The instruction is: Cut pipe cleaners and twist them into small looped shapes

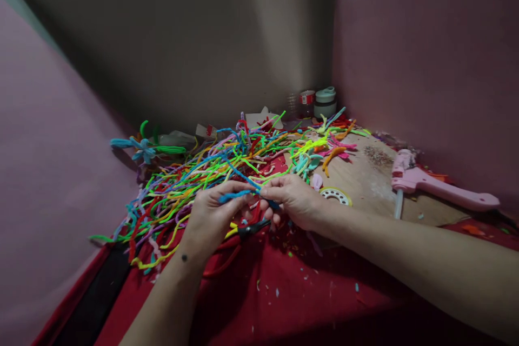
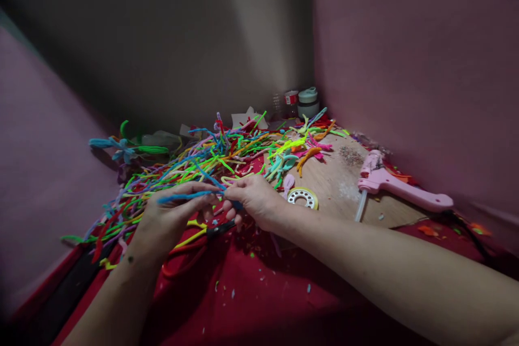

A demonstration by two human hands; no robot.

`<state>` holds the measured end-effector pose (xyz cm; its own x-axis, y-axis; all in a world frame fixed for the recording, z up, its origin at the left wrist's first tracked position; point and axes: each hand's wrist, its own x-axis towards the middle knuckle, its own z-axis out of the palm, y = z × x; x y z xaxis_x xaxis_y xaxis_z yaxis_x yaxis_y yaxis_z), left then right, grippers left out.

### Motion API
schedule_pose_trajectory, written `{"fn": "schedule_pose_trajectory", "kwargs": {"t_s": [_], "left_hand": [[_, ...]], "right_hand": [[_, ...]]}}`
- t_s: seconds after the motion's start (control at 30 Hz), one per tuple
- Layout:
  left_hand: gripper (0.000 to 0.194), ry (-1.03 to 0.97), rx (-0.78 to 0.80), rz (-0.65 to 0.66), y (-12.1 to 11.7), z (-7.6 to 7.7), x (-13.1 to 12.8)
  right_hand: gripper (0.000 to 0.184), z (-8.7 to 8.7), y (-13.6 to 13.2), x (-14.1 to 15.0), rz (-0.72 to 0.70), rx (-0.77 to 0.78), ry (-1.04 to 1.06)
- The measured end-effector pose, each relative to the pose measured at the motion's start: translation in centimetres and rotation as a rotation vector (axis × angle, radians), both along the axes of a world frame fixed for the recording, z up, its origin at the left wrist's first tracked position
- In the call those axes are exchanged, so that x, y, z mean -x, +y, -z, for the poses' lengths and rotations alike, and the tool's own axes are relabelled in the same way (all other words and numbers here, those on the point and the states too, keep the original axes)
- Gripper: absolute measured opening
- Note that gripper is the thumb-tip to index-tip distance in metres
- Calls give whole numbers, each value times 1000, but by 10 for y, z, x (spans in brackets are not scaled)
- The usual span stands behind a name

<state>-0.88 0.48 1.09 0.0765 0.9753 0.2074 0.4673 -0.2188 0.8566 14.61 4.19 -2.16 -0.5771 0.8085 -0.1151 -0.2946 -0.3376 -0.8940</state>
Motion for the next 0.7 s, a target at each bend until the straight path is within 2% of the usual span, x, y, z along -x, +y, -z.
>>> {"fn": "schedule_pose_trajectory", "kwargs": {"t_s": [0.1,0.17,0.3,0.4,0.47,0.53,0.63,0.7], "left_hand": [[15,294,-351,90,3,6,4],[19,517,-521,117,6,10,7],[19,800,-693,69,5,10,11],[16,903,-722,149,-1,2,8],[17,891,-616,179,-6,-3,5],[16,754,-397,162,-8,-6,3],[21,277,80,83,-7,-6,4],[28,-141,383,102,-4,-4,5]], "right_hand": [[19,1,1,0,12,1,-12],[20,1,1,0,3,-5,-46],[20,-4,-1,-1,-30,-59,-138],[22,-6,-3,-1,-62,-140,-238],[23,-4,-4,-1,-56,-294,-363],[21,0,-6,-1,39,-601,-504],[13,5,-12,-4,242,-1120,-574],[14,6,-16,-7,321,-1363,-539]]}}
